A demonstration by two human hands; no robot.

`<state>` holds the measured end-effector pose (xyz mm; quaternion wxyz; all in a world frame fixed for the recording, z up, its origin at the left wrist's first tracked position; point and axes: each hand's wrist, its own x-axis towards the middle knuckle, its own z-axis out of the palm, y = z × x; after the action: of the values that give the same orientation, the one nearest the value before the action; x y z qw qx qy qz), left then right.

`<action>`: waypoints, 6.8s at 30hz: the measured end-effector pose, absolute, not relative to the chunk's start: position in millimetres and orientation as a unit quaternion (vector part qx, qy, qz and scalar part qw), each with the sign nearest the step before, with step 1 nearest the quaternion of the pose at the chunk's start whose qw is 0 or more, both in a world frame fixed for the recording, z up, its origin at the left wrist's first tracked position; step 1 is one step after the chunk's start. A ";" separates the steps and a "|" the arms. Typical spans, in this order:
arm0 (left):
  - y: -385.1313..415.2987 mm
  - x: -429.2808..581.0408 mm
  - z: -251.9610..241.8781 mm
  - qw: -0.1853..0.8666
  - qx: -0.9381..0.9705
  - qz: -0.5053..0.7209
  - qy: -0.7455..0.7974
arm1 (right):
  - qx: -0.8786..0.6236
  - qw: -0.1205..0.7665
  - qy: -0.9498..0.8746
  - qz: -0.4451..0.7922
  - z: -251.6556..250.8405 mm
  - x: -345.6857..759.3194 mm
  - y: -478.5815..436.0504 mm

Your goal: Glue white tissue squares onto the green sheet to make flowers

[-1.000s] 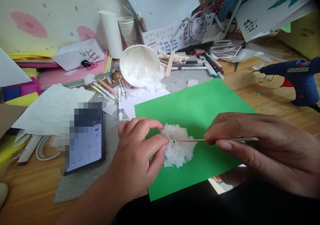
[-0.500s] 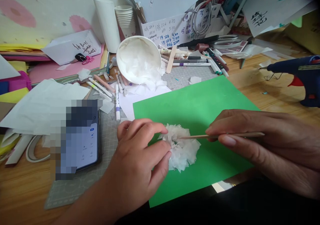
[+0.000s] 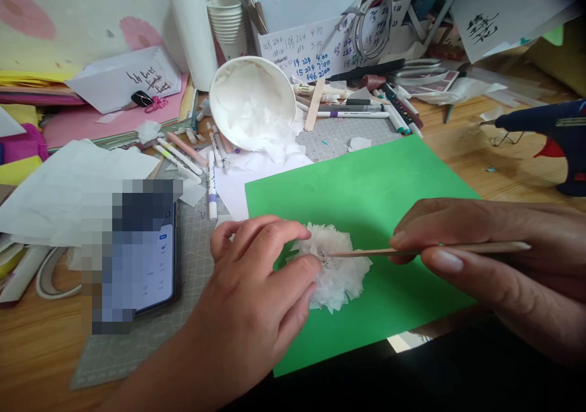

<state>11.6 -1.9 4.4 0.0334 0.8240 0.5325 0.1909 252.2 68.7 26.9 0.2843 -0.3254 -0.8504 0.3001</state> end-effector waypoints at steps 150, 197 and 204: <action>90.4 -39.6 25.6 0.103 0.683 0.100 0.717 | -0.377 0.312 -0.639 0.594 11.4 251.4 84.1; 22.4 25.8 42.0 0.092 0.694 0.262 0.664 | -0.348 0.320 -0.669 0.574 18.0 255.1 77.8; 13.6 35.9 29.8 0.308 0.593 0.278 0.690 | -0.378 0.316 -0.679 0.544 12.6 251.5 77.3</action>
<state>35.9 13.6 29.8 0.3077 0.5931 0.6899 0.2785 251.5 77.3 12.6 0.3156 -0.3776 -0.6793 0.5443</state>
